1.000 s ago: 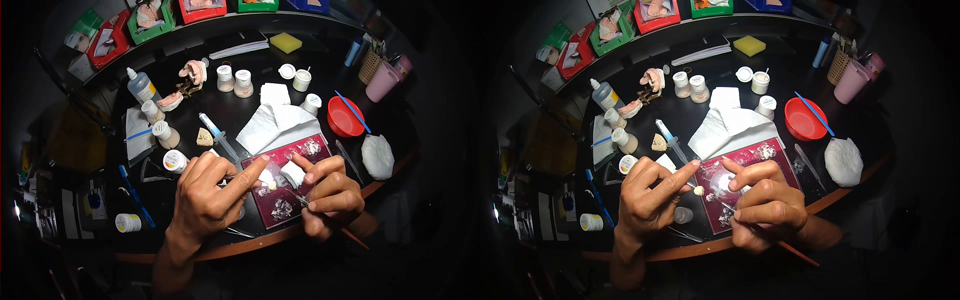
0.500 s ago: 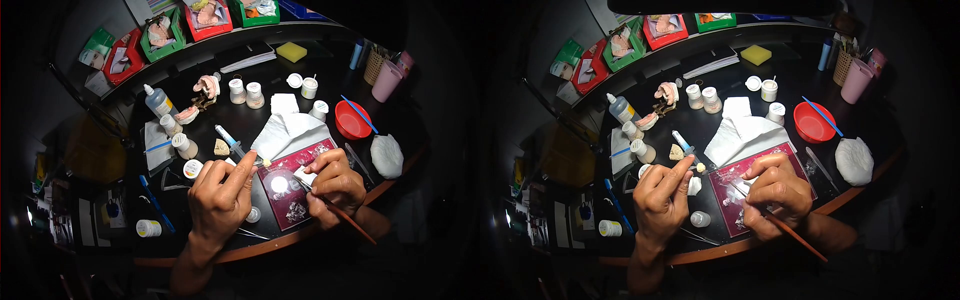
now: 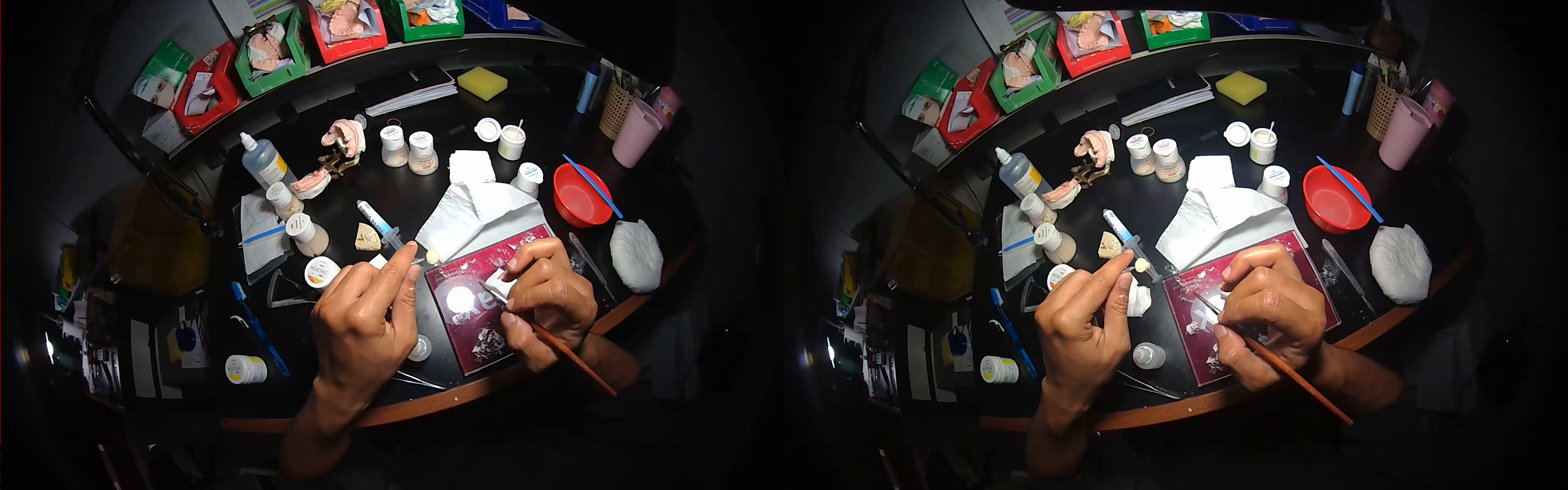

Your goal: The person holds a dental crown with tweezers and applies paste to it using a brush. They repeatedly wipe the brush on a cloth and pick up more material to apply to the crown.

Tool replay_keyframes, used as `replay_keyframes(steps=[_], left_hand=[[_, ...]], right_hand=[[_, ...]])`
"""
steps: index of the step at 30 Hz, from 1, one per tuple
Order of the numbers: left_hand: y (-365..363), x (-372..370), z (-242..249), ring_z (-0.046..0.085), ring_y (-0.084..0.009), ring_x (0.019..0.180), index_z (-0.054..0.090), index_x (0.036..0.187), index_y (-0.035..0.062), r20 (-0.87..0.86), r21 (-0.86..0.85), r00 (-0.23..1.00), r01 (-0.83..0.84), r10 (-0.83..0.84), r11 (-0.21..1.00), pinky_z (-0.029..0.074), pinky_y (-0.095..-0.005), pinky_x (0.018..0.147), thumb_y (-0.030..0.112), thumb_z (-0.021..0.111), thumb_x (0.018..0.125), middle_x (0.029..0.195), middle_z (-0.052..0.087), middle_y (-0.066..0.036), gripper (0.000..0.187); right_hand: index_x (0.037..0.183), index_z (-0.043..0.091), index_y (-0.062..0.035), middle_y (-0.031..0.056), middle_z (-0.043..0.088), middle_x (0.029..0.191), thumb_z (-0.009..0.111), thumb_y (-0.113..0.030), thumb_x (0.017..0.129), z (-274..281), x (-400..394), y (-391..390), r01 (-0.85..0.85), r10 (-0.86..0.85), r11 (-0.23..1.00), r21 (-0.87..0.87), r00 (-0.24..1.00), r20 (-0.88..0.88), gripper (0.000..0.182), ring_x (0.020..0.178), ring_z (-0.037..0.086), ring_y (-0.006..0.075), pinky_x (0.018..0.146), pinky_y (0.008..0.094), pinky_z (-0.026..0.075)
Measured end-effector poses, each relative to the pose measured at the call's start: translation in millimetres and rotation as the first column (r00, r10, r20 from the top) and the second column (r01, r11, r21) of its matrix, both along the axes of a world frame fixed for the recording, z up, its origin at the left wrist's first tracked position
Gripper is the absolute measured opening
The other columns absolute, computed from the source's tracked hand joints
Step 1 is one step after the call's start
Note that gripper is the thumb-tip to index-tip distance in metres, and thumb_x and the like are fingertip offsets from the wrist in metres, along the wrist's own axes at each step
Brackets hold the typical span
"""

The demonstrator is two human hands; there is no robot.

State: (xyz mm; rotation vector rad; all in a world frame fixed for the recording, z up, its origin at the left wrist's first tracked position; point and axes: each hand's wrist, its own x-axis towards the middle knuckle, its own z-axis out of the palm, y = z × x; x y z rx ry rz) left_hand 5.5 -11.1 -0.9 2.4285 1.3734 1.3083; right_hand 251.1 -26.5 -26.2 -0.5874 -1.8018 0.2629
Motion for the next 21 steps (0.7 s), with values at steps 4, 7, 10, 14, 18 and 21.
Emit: replay_keyframes(steps=[4, 7, 10, 14, 18, 21], left_hand=[[0, 1, 3, 0.057, -0.0178, 0.058, 0.082, 0.117, 0.0009, 0.108, -0.088, 0.993, -0.043, 0.052, 0.995, 0.043, -0.0355, 0.054, 0.006, 0.080, 0.094, 0.068, 0.060, -0.007, 0.024], [2, 0, 3, 0.055, -0.0134, 0.054, 0.082, 0.116, 0.0001, 0.195, -0.134, 0.978, -0.046, 0.071, 0.990, 0.040, -0.0337, 0.051, 0.008, 0.079, 0.097, 0.068, 0.062, -0.008, 0.021], [4, -3, 4, 0.057, -0.0126, 0.058, 0.082, 0.117, -0.0001, 0.210, -0.163, 0.974, -0.049, 0.084, 0.985, 0.042, -0.0324, 0.054, 0.009, 0.078, 0.099, 0.071, 0.066, -0.009, 0.021], [5, -3, 4, 0.057, -0.0133, 0.058, 0.083, 0.117, 0.0002, 0.210, -0.175, 0.973, -0.058, 0.095, 0.983, 0.042, -0.0322, 0.055, 0.010, 0.078, 0.099, 0.071, 0.067, -0.009, 0.021], [2, -4, 8, 0.067, -0.0157, 0.071, 0.082, 0.117, -0.0002, 0.176, -0.229, 0.977, -0.075, 0.117, 0.971, 0.050, -0.0309, 0.066, 0.008, 0.077, 0.099, 0.081, 0.075, -0.013, 0.021], [5, -4, 2, 0.056, -0.0136, 0.057, 0.083, 0.117, 0.0012, 0.206, -0.176, 0.972, -0.072, 0.108, 0.982, 0.041, -0.0328, 0.053, 0.009, 0.078, 0.098, 0.068, 0.064, -0.008, 0.021]], right_hand=[[0.092, 0.066, -0.0031, 0.0065, 0.064, 0.076, 0.067, -0.002, 0.071, 1, 2, 1, -0.006, 0.007, 1.000, -0.017, 1.000, 0.018, 0.020, 0.095, 0.059, 0.0281, 0.087, 0.0414, 0.051], [0.089, 0.066, -0.0029, 0.0064, 0.064, 0.075, 0.069, 0.001, 0.071, 2, 5, 2, 0.075, -0.078, 0.997, -0.035, 0.993, -0.088, 0.019, 0.090, 0.060, 0.0268, 0.086, 0.0388, 0.050], [0.089, 0.067, -0.0019, 0.0066, 0.064, 0.080, 0.070, 0.004, 0.072, -1, 25, 9, 0.208, -0.204, 0.978, 0.013, 0.969, -0.139, 0.018, 0.089, 0.060, 0.0237, 0.087, 0.0369, 0.050], [0.097, 0.069, 0.0013, 0.0093, 0.064, 0.103, 0.072, 0.008, 0.084, 9, 58, 2, 0.310, -0.348, 0.924, -0.225, 0.925, -0.151, 0.015, 0.094, 0.061, 0.0171, 0.091, 0.0321, 0.050], [0.106, 0.076, 0.0031, 0.0073, 0.068, 0.106, 0.074, 0.005, 0.093, 12, 106, 5, 0.377, -0.448, 0.829, -0.412, 0.890, -0.087, 0.014, 0.087, 0.065, 0.0075, 0.082, 0.0234, 0.052], [0.096, 0.075, 0.0025, 0.0004, 0.068, 0.081, 0.075, 0.000, 0.093, 21, 129, 17, 0.477, -0.538, 0.751, -0.458, 0.843, -0.005, 0.005, 0.076, 0.062, 0.0044, 0.071, 0.0213, 0.048]])
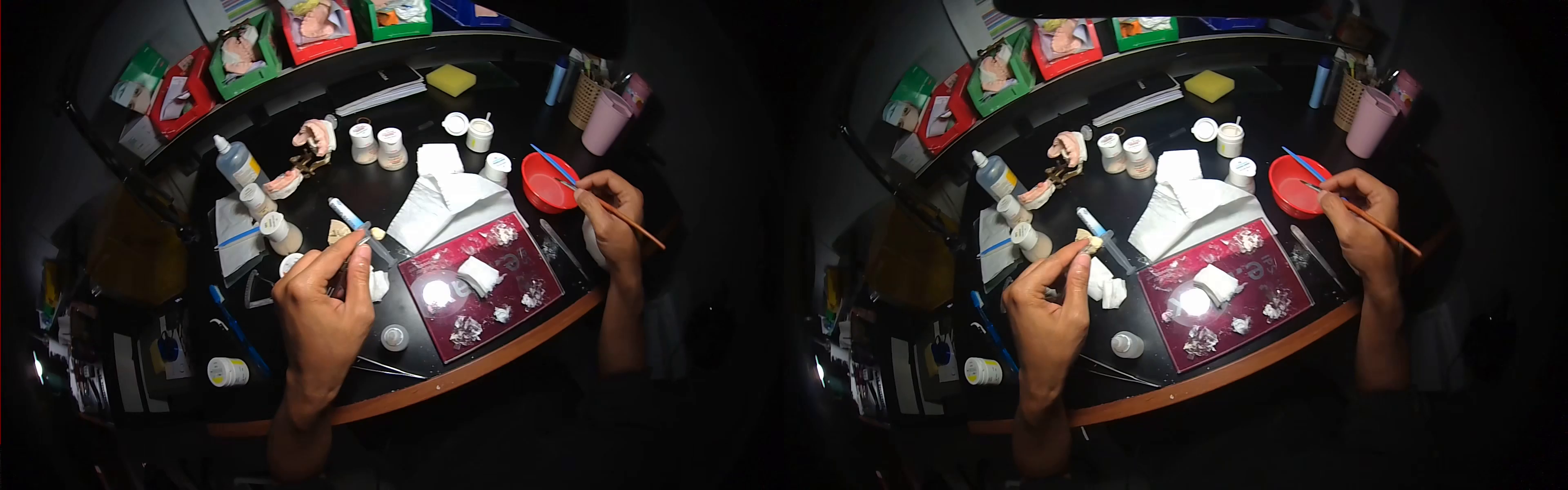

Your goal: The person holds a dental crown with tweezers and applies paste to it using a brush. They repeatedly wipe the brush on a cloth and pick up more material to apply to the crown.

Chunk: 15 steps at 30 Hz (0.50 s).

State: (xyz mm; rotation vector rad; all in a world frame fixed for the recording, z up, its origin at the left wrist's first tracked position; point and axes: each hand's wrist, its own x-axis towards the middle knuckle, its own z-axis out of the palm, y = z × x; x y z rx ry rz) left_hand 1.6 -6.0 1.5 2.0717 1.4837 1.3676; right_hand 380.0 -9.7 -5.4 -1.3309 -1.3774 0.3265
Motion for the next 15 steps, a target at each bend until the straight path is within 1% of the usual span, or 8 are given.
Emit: replay_keyframes(steps=[3, 4, 7, 8, 9, 11, 13, 15], left_hand=[[2, 2, -1, 0.064, -0.0186, 0.063, 0.083, 0.113, 0.0002, 0.003, 0.029, 1.000, 0.007, -0.007, 1.000, 0.046, -0.0341, 0.058, 0.009, 0.077, 0.098, 0.075, 0.072, -0.012, 0.019], [3, 1, -3, 0.067, -0.0202, 0.066, 0.083, 0.113, -0.0001, 0.009, 0.018, 1.000, 0.006, -0.006, 1.000, 0.048, -0.0340, 0.061, 0.009, 0.077, 0.098, 0.080, 0.075, -0.015, 0.019], [8, -3, -10, 0.067, -0.0192, 0.067, 0.083, 0.113, -0.0001, 0.057, 0.044, 0.998, 0.032, -0.035, 0.998, 0.049, -0.0329, 0.062, 0.010, 0.078, 0.098, 0.081, 0.076, -0.015, 0.019], [3, 0, -1, 0.067, -0.0170, 0.068, 0.083, 0.113, 0.0001, 0.099, -0.057, 0.995, 0.016, -0.010, 0.998, 0.050, -0.0321, 0.062, 0.010, 0.078, 0.097, 0.082, 0.076, -0.014, 0.019], [4, -1, -4, 0.063, -0.0120, 0.067, 0.083, 0.115, 0.0002, 0.159, -0.070, 0.987, 0.035, -0.024, 0.997, 0.048, -0.0304, 0.061, 0.010, 0.079, 0.098, 0.079, 0.075, -0.010, 0.020], [3, -3, -2, 0.058, -0.0082, 0.067, 0.083, 0.116, 0.0005, 0.227, -0.136, 0.973, 0.072, -0.040, 0.988, 0.046, -0.0280, 0.062, 0.011, 0.080, 0.098, 0.076, 0.072, -0.005, 0.021], [5, -5, -4, 0.056, -0.0060, 0.067, 0.083, 0.117, 0.0013, 0.263, -0.127, 0.962, 0.110, -0.073, 0.986, 0.044, -0.0259, 0.062, 0.010, 0.080, 0.098, 0.073, 0.069, -0.002, 0.021], [6, -5, -3, 0.055, -0.0048, 0.066, 0.083, 0.117, 0.0005, 0.330, -0.160, 0.938, 0.162, -0.102, 0.974, 0.043, -0.0254, 0.061, 0.010, 0.079, 0.099, 0.072, 0.068, -0.002, 0.021]], right_hand=[[0.086, 0.073, 0.0001, -0.0011, 0.068, 0.075, 0.078, -0.005, 0.088, 6, 22, 11, 0.132, -0.120, 0.988, -0.085, 0.984, 0.135, 0.008, 0.069, 0.059, 0.0034, 0.064, 0.0218, 0.045], [0.083, 0.073, -0.0003, 0.0012, 0.070, 0.072, 0.079, -0.007, 0.086, 10, 22, 13, 0.152, -0.129, 0.983, -0.108, 0.973, 0.192, 0.010, 0.067, 0.061, 0.0050, 0.063, 0.0243, 0.048], [0.078, 0.075, -0.0011, 0.0056, 0.074, 0.071, 0.078, -0.007, 0.081, 5, 27, 24, 0.202, -0.145, 0.971, -0.130, 0.924, 0.354, 0.007, 0.069, 0.070, 0.0109, 0.065, 0.0283, 0.053], [0.078, 0.075, -0.0011, 0.0056, 0.073, 0.071, 0.078, -0.007, 0.080, 1, 29, 26, 0.211, -0.143, 0.966, -0.147, 0.917, 0.373, 0.007, 0.068, 0.070, 0.0115, 0.065, 0.0285, 0.053], [0.077, 0.075, -0.0011, 0.0056, 0.073, 0.070, 0.078, -0.007, 0.079, -3, 31, 29, 0.216, -0.138, 0.963, -0.162, 0.910, 0.392, 0.007, 0.068, 0.070, 0.0122, 0.065, 0.0286, 0.053], [0.077, 0.074, -0.0011, 0.0071, 0.073, 0.070, 0.078, -0.007, 0.080, -7, 34, 28, 0.143, -0.097, 0.985, -0.102, 0.928, 0.361, 0.008, 0.068, 0.069, 0.0134, 0.068, 0.0300, 0.054], [0.079, 0.073, -0.0002, 0.0079, 0.071, 0.072, 0.077, -0.006, 0.082, -2, 36, 16, 0.181, -0.179, 0.983, 0.035, 0.897, 0.404, 0.007, 0.071, 0.066, 0.0131, 0.071, 0.0294, 0.051], [0.083, 0.071, 0.0006, 0.0064, 0.068, 0.076, 0.076, -0.004, 0.087, 7, 38, -4, 0.224, -0.211, 0.974, -0.018, 0.940, 0.267, 0.008, 0.074, 0.062, 0.0106, 0.072, 0.0276, 0.048]])
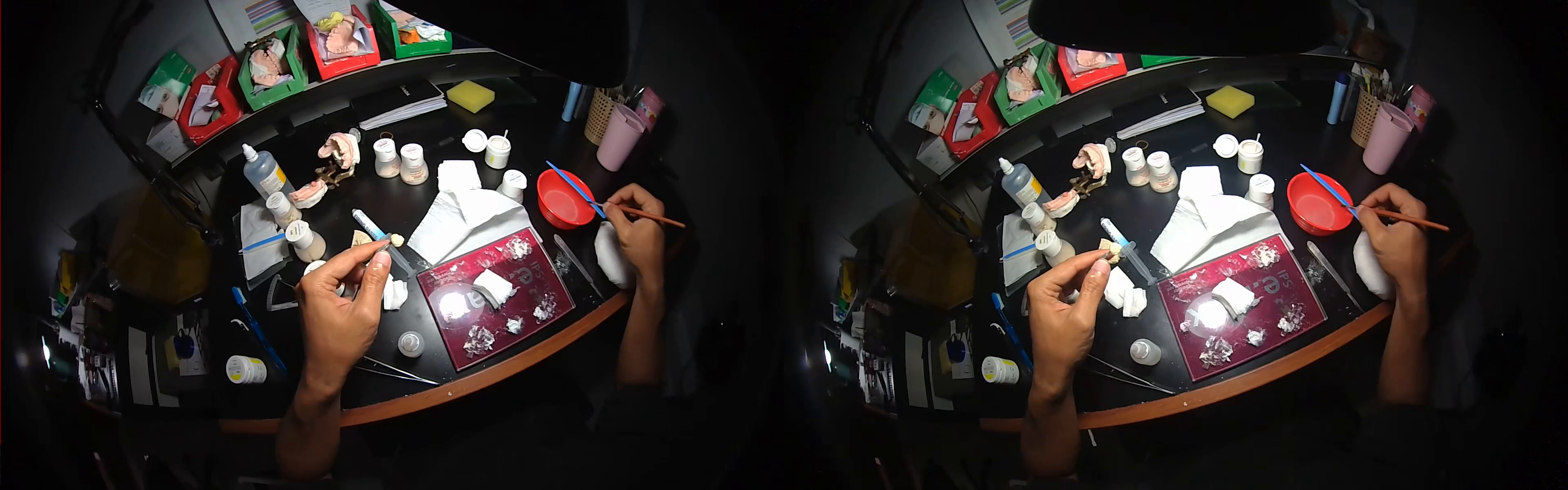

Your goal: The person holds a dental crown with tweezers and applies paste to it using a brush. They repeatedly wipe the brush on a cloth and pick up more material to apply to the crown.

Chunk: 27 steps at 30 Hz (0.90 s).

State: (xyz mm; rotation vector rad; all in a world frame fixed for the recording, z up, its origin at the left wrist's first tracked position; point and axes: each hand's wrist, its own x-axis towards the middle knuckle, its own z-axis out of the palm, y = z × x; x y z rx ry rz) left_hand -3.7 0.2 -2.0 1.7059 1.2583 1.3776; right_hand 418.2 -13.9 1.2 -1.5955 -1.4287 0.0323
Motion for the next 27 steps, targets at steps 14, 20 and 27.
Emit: replay_keyframes(steps=[14, 20, 27], left_hand=[[-3, 5, 0, 0.057, -0.0029, 0.067, 0.082, 0.116, -0.0039, 0.055, -0.071, 0.998, 0.037, -0.033, 0.997, 0.043, -0.0237, 0.061, 0.009, 0.077, 0.100, 0.071, 0.070, -0.002, 0.020], [-4, 6, 1, 0.055, -0.0030, 0.065, 0.082, 0.115, -0.0029, 0.010, -0.041, 1.000, 0.028, -0.028, 0.999, 0.042, -0.0239, 0.059, 0.008, 0.079, 0.099, 0.070, 0.068, -0.001, 0.020], [-4, 6, 1, 0.054, -0.0032, 0.064, 0.083, 0.114, -0.0015, -0.030, -0.012, 0.999, 0.012, -0.013, 1.000, 0.041, -0.0236, 0.059, 0.010, 0.081, 0.098, 0.070, 0.067, 0.000, 0.020]], right_hand=[[0.094, 0.064, -0.0027, -0.0020, 0.058, 0.083, 0.069, 0.000, 0.095, -58, 74, -111, 0.084, -0.089, 0.995, -0.057, 0.992, -0.086, 0.006, 0.076, 0.052, 0.0043, 0.070, 0.0230, 0.041], [0.097, 0.063, -0.0009, 0.0017, 0.059, 0.094, 0.064, 0.002, 0.098, -47, 51, -113, -0.009, 0.036, 0.992, 0.128, 0.976, -0.213, 0.003, 0.080, 0.054, 0.0058, 0.075, 0.0235, 0.044], [0.110, 0.070, 0.0055, 0.0107, 0.068, 0.097, 0.059, 0.000, 0.102, -32, -8, -100, -0.207, 0.217, 0.975, 0.079, 0.965, -0.148, 0.015, 0.089, 0.067, 0.0142, 0.087, 0.0281, 0.051]])
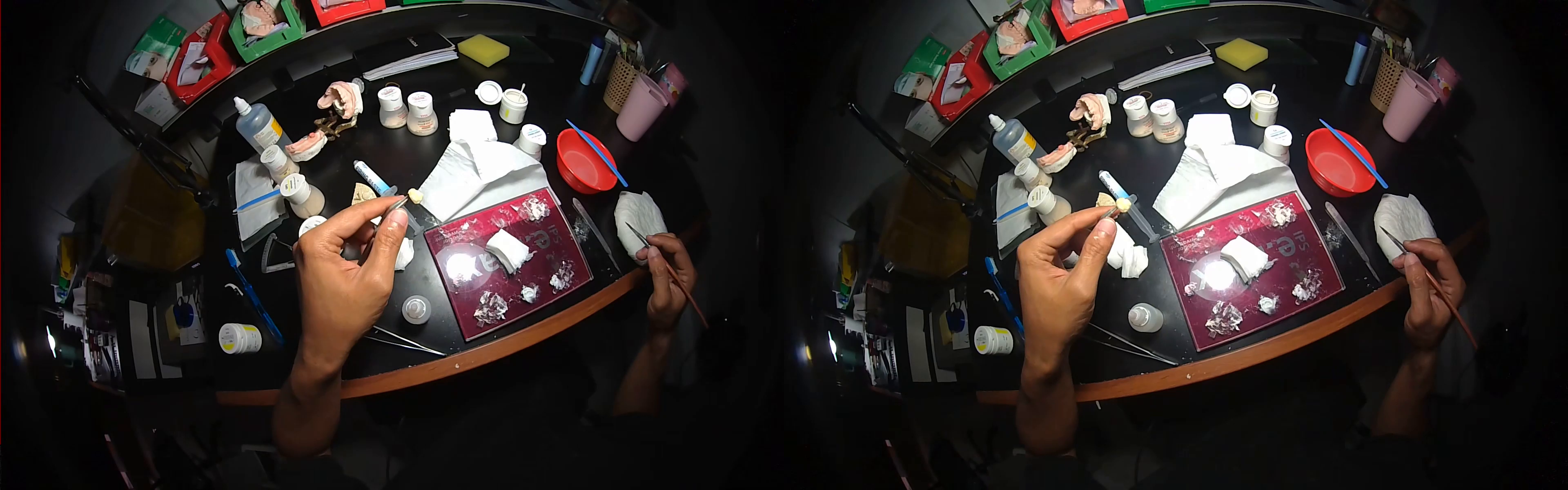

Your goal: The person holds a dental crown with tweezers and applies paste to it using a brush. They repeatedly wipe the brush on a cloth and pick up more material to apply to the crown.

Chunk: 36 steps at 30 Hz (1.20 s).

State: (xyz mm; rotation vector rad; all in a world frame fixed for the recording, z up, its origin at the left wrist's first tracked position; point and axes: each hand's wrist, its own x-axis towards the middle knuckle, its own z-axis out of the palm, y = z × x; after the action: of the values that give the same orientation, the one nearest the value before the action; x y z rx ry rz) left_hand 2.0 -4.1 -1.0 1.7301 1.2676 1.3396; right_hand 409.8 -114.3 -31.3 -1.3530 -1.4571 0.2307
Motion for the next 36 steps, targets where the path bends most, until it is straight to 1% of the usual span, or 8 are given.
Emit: replay_keyframes(steps=[3, 4, 10, 16, 19, 22, 28, 36], left_hand=[[-1, 1, 3, 0.056, -0.0037, 0.066, 0.083, 0.114, -0.0012, -0.010, -0.039, 1.000, -0.014, 0.014, 0.999, 0.042, -0.0238, 0.060, 0.010, 0.081, 0.098, 0.073, 0.071, -0.002, 0.020], [0, 1, 2, 0.059, -0.0059, 0.067, 0.083, 0.113, -0.0009, -0.033, 0.009, 0.999, -0.018, 0.018, 1.000, 0.044, -0.0250, 0.060, 0.010, 0.081, 0.096, 0.078, 0.075, -0.005, 0.020], [-2, -1, 4, 0.062, -0.0100, 0.066, 0.083, 0.111, -0.0005, -0.105, 0.042, 0.993, -0.047, 0.051, 0.998, 0.047, -0.0271, 0.061, 0.012, 0.084, 0.093, 0.080, 0.077, -0.011, 0.022], [-4, -1, 8, 0.063, -0.0096, 0.066, 0.083, 0.111, -0.0010, -0.118, 0.013, 0.992, -0.036, 0.037, 0.999, 0.047, -0.0268, 0.060, 0.012, 0.084, 0.093, 0.077, 0.075, -0.010, 0.022], [-3, 0, 4, 0.065, -0.0093, 0.066, 0.083, 0.111, -0.0010, -0.073, 0.045, 0.997, -0.028, 0.032, 0.999, 0.047, -0.0265, 0.059, 0.011, 0.085, 0.093, 0.077, 0.074, -0.010, 0.022], [-5, -1, 5, 0.055, -0.0025, 0.072, 0.083, 0.117, 0.0004, -0.118, 0.049, 0.993, -0.001, 0.007, 0.999, 0.040, -0.0215, 0.060, 0.009, 0.080, 0.099, 0.083, 0.072, 0.000, 0.020], [-7, -1, 6, 0.055, -0.0023, 0.073, 0.083, 0.118, 0.0013, -0.107, 0.001, 0.994, 0.002, -0.002, 1.000, 0.039, -0.0205, 0.059, 0.007, 0.080, 0.099, 0.085, 0.073, 0.000, 0.021], [-5, -2, 5, 0.054, -0.0029, 0.071, 0.083, 0.118, 0.0021, -0.115, 0.043, 0.993, 0.011, -0.006, 0.999, 0.038, -0.0206, 0.058, 0.006, 0.081, 0.098, 0.084, 0.072, -0.001, 0.021]], right_hand=[[0.113, 0.071, 0.0054, 0.0098, 0.070, 0.096, 0.058, -0.003, 0.106, -2, -11, 6, -0.008, 0.008, 0.999, -0.036, 1.000, 0.004, 0.017, 0.089, 0.067, 0.0137, 0.088, 0.0281, 0.050], [0.114, 0.072, 0.0053, 0.0094, 0.070, 0.096, 0.058, -0.004, 0.108, -3, -13, 8, -0.009, 0.009, 0.999, -0.038, 1.000, 0.002, 0.018, 0.089, 0.067, 0.0136, 0.088, 0.0281, 0.049], [0.116, 0.072, 0.0056, 0.0095, 0.071, 0.098, 0.057, -0.008, 0.110, 0, -22, 17, -0.080, 0.080, 0.995, -0.055, 0.997, -0.001, 0.020, 0.090, 0.067, 0.0133, 0.088, 0.0271, 0.049], [0.116, 0.071, 0.0069, 0.0111, 0.072, 0.102, 0.058, -0.003, 0.108, -5, -26, 16, -0.052, 0.050, 0.998, -0.041, 0.997, -0.056, 0.018, 0.091, 0.072, 0.0153, 0.088, 0.0273, 0.053], [0.115, 0.071, 0.0074, 0.0122, 0.072, 0.104, 0.058, -0.001, 0.107, -7, -24, 15, -0.069, 0.067, 0.997, -0.042, 0.996, -0.053, 0.018, 0.091, 0.073, 0.0156, 0.088, 0.0273, 0.054], [0.114, 0.071, 0.0074, 0.0131, 0.072, 0.104, 0.058, 0.000, 0.106, -6, -26, 15, -0.090, 0.088, 0.995, -0.050, 0.995, -0.041, 0.017, 0.090, 0.072, 0.0159, 0.088, 0.0273, 0.054], [0.113, 0.071, 0.0075, 0.0125, 0.069, 0.102, 0.061, 0.000, 0.102, -3, -41, 20, -0.139, 0.138, 0.990, -0.008, 0.990, -0.032, 0.016, 0.090, 0.071, 0.0160, 0.086, 0.0271, 0.053], [0.112, 0.071, 0.0075, 0.0135, 0.066, 0.103, 0.064, -0.001, 0.099, -6, -58, 30, -0.219, 0.219, 0.976, 0.000, 0.974, -0.049, 0.017, 0.092, 0.068, 0.0156, 0.085, 0.0275, 0.054]])
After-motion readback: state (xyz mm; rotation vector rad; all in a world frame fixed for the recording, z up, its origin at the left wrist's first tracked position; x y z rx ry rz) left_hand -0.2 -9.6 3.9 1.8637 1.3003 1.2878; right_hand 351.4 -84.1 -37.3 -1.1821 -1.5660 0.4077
